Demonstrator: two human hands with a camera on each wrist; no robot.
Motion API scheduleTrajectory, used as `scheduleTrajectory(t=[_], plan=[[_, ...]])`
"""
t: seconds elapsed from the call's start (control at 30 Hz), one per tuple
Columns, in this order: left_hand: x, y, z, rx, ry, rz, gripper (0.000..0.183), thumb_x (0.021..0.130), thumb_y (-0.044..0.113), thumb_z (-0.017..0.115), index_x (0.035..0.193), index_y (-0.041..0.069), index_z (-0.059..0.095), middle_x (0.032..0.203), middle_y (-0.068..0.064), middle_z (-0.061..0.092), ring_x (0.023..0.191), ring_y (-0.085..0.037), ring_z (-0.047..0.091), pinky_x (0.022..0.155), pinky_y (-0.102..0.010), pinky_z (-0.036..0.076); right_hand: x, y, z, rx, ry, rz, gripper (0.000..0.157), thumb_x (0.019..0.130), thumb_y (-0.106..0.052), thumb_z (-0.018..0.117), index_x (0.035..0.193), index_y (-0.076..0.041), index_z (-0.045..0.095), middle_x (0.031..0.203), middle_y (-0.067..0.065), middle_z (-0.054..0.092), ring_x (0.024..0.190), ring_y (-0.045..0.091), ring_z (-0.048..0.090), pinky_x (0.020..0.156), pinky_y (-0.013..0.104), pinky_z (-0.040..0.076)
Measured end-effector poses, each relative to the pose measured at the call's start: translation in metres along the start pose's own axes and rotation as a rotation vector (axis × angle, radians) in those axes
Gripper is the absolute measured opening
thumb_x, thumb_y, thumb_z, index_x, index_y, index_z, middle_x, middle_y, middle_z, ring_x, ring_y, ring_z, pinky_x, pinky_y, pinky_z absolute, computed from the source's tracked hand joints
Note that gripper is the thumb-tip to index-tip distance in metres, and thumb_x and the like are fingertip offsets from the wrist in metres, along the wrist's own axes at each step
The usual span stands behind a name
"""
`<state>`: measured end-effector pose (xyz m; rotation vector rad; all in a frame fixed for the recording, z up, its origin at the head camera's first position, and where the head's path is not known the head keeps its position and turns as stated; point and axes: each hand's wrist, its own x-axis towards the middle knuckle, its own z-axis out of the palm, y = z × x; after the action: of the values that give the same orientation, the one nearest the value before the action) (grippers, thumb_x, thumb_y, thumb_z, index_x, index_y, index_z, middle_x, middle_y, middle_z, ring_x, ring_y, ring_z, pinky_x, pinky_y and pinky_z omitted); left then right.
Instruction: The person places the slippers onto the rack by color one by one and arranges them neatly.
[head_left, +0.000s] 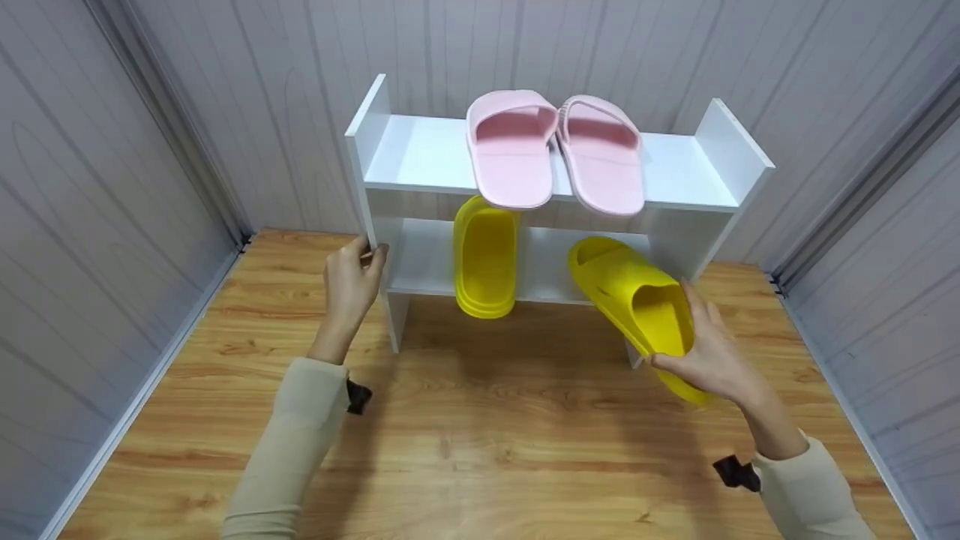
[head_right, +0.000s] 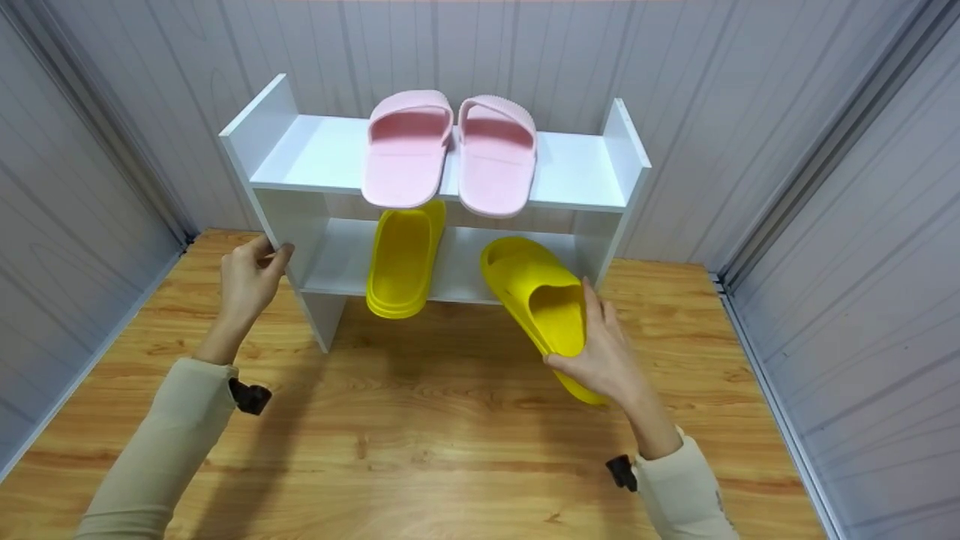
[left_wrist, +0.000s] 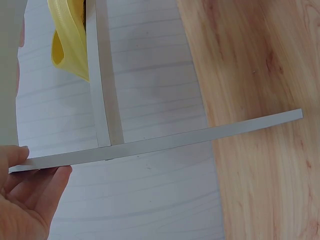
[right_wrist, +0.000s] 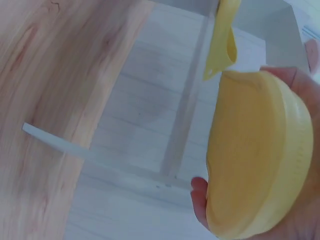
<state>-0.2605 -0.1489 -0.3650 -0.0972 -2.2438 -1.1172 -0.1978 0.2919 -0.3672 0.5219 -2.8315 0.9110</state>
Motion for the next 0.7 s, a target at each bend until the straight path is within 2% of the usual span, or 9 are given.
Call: scheduleTrajectory(t=[0.17,0.37,0.53,0.7], plan=[[0.000,-0.001,0.000,-0.007,-0.004,-0.004,0.016,0.084,0.004,0.057,0.090,-0.010,0.062,0.090,-0.024,0.062,0.081,-0.033,0.061,0.067,-0.037,0.049,0.006,-0.002,0.010,-0.056,0.090,-0.003,0.100,0.065,-0.027,0.075,0.140,-0.003,0.013,0.133,0.026,0.024,0.101,0.037,0.035,0.075,0.059,0.031],[0.000,0.000,-0.001,-0.002,-0.017,-0.009,0.017,0.085,0.006,0.057,0.091,-0.009,0.062,0.091,-0.023,0.062,0.082,-0.032,0.061,0.067,-0.036,0.049,0.013,-0.003,0.019,-0.123,0.202,-0.050,0.090,0.064,-0.027,0.073,0.133,0.006,0.024,0.114,0.029,0.043,0.096,0.041,0.040,0.086,0.055,0.022],[0.000,0.000,-0.001,0.016,-0.005,-0.014,0.016,0.084,0.006,0.057,0.090,-0.008,0.063,0.091,-0.022,0.062,0.081,-0.031,0.061,0.067,-0.037,0.049,0.021,-0.004,0.025,-0.159,0.264,-0.078,0.078,0.064,-0.026,0.073,0.125,0.007,0.036,0.106,0.022,0.051,0.086,0.035,0.045,0.079,0.048,0.027],[0.000,0.001,0.000,0.021,0.004,-0.008,0.015,0.084,0.005,0.058,0.090,-0.008,0.063,0.090,-0.022,0.062,0.081,-0.032,0.061,0.067,-0.037,0.049,0.028,-0.004,0.031,-0.159,0.320,-0.084,0.069,0.063,-0.028,0.074,0.117,0.003,0.045,0.096,0.017,0.054,0.081,0.032,0.048,0.076,0.047,0.031]])
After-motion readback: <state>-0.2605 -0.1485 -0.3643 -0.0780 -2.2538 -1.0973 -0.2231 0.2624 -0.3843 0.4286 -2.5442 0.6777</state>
